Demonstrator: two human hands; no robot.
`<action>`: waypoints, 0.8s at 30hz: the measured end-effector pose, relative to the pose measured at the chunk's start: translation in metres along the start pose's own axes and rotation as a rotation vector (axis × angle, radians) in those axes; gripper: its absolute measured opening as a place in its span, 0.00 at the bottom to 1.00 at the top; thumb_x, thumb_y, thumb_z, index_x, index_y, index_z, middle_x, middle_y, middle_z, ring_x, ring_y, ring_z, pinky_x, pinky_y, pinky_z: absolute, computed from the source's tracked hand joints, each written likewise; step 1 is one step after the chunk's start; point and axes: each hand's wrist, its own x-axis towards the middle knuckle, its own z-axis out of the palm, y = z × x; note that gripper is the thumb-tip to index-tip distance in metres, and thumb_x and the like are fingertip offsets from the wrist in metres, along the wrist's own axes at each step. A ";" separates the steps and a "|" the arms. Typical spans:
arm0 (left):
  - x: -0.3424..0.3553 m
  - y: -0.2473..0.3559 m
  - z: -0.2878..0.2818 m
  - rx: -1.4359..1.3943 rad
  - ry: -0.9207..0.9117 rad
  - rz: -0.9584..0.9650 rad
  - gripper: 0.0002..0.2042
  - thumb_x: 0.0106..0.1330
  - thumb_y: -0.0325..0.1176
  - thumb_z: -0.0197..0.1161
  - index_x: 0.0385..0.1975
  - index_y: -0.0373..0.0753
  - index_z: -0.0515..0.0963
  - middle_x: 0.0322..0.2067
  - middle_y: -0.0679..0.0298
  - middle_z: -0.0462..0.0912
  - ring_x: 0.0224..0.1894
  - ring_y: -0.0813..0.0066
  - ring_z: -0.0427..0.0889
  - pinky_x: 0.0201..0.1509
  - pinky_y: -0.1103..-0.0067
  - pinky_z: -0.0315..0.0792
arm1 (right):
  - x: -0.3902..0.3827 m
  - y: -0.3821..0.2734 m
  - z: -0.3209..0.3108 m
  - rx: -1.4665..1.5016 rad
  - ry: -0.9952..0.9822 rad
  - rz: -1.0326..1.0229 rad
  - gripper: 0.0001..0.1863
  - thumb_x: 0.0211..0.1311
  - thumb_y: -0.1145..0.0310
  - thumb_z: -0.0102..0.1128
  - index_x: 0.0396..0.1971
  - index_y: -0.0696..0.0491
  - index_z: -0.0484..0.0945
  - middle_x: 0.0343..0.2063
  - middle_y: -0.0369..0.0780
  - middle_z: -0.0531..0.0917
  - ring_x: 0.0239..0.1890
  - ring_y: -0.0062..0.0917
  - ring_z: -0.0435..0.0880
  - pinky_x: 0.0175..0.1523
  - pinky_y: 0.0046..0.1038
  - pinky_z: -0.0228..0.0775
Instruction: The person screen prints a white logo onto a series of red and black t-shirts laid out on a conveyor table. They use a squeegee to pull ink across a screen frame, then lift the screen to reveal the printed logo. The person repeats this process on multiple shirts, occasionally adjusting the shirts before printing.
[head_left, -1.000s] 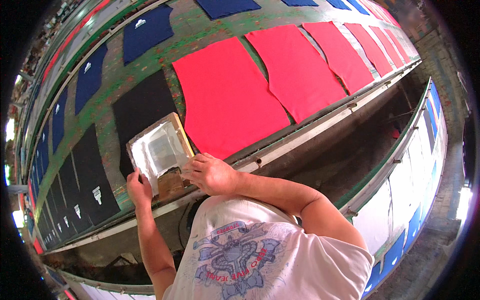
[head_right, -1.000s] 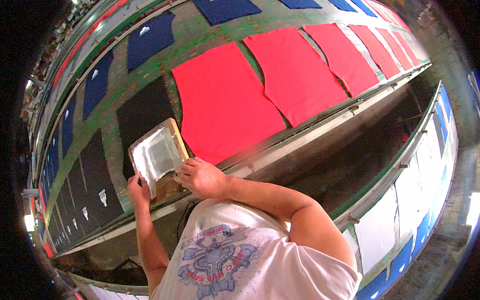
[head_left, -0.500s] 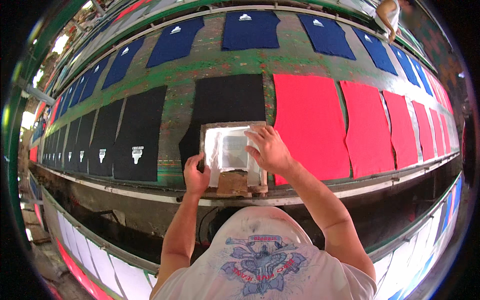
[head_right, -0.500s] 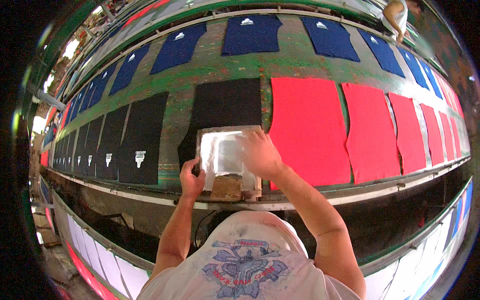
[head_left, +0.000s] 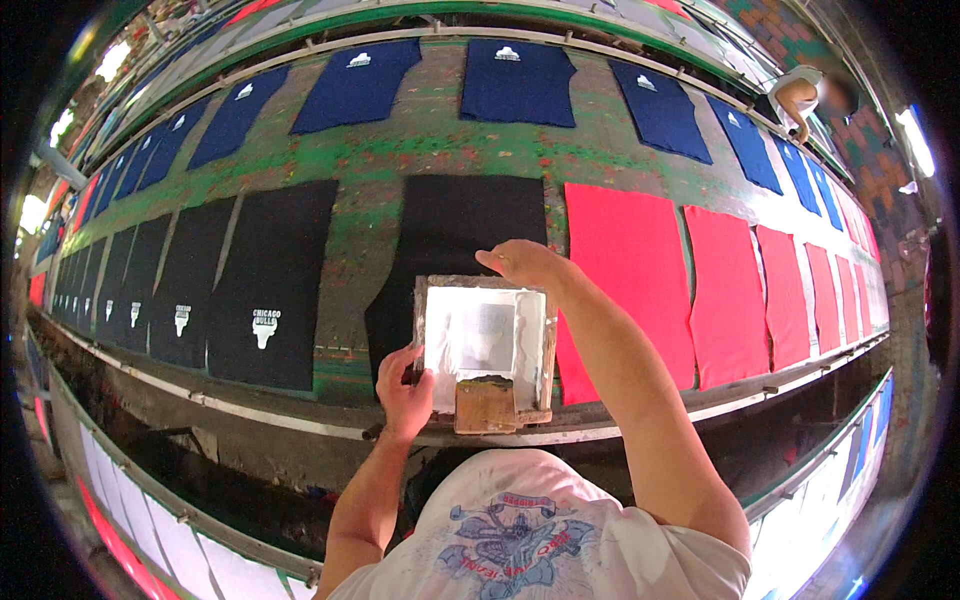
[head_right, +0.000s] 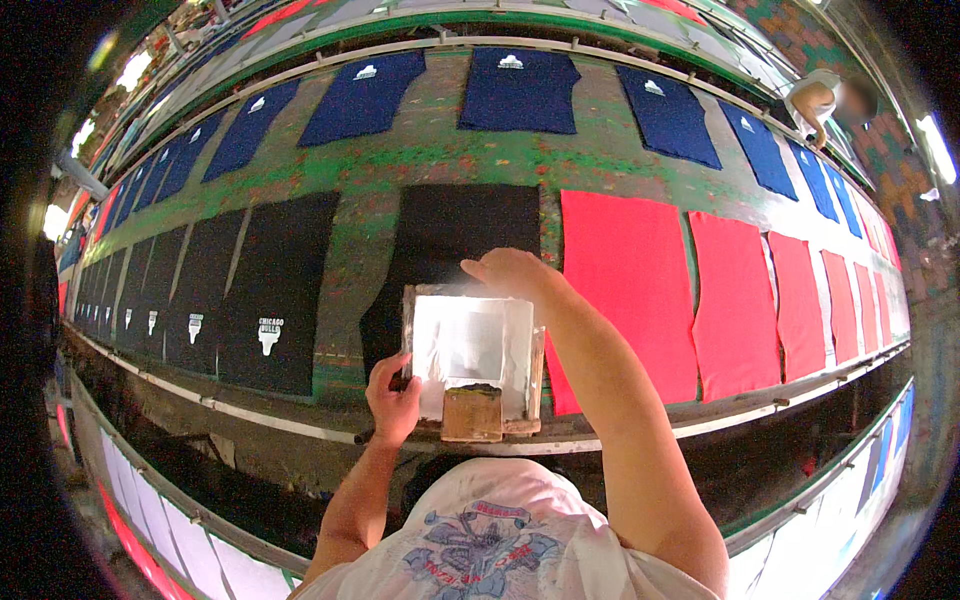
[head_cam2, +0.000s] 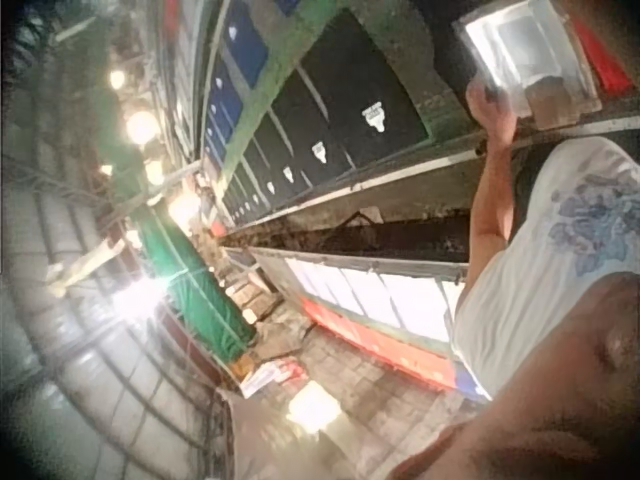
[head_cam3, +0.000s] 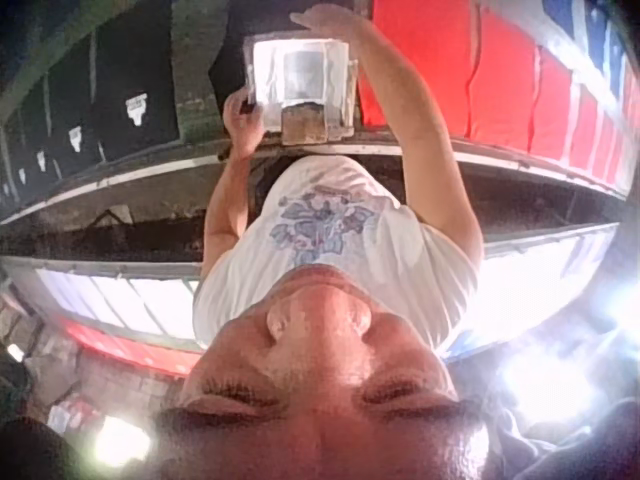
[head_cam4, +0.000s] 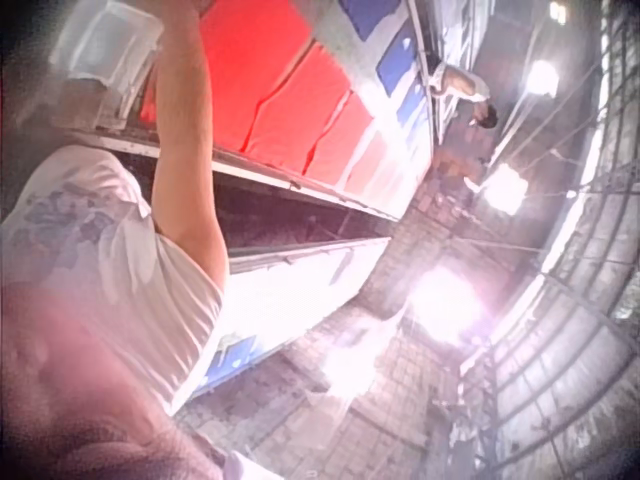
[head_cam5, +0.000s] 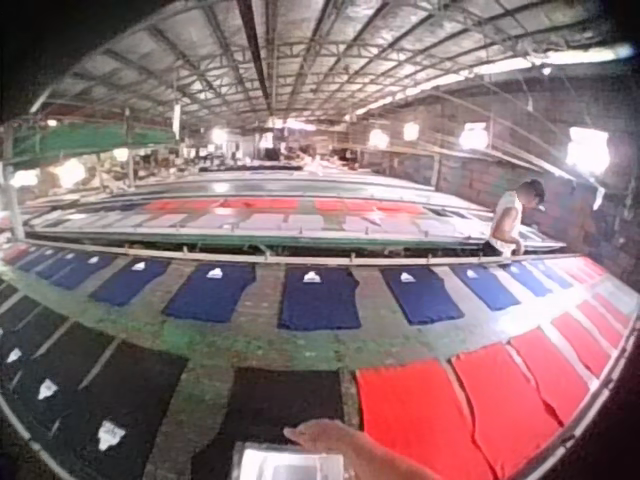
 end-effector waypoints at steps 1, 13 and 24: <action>-0.003 0.003 -0.002 -0.042 0.012 -0.009 0.23 0.61 0.21 0.75 0.58 0.40 0.86 0.55 0.53 0.88 0.53 0.57 0.89 0.57 0.67 0.84 | 0.003 0.003 -0.003 0.018 0.015 -0.033 0.43 0.84 0.29 0.40 0.55 0.55 0.89 0.54 0.52 0.91 0.61 0.52 0.87 0.66 0.52 0.77; 0.020 0.022 -0.012 -0.377 0.060 -0.156 0.23 0.68 0.14 0.71 0.64 0.30 0.81 0.56 0.59 0.87 0.56 0.71 0.86 0.62 0.73 0.81 | -0.134 0.079 0.044 0.845 0.924 -0.334 0.31 0.88 0.47 0.56 0.65 0.63 0.82 0.53 0.45 0.90 0.58 0.28 0.85 0.68 0.35 0.76; 0.002 0.125 0.141 -0.304 -0.053 -0.229 0.28 0.67 0.13 0.68 0.69 0.33 0.79 0.57 0.59 0.87 0.55 0.73 0.87 0.61 0.75 0.82 | -0.327 0.164 0.113 1.072 0.721 -0.302 0.37 0.84 0.49 0.62 0.75 0.64 0.73 0.77 0.53 0.72 0.81 0.40 0.68 0.83 0.43 0.56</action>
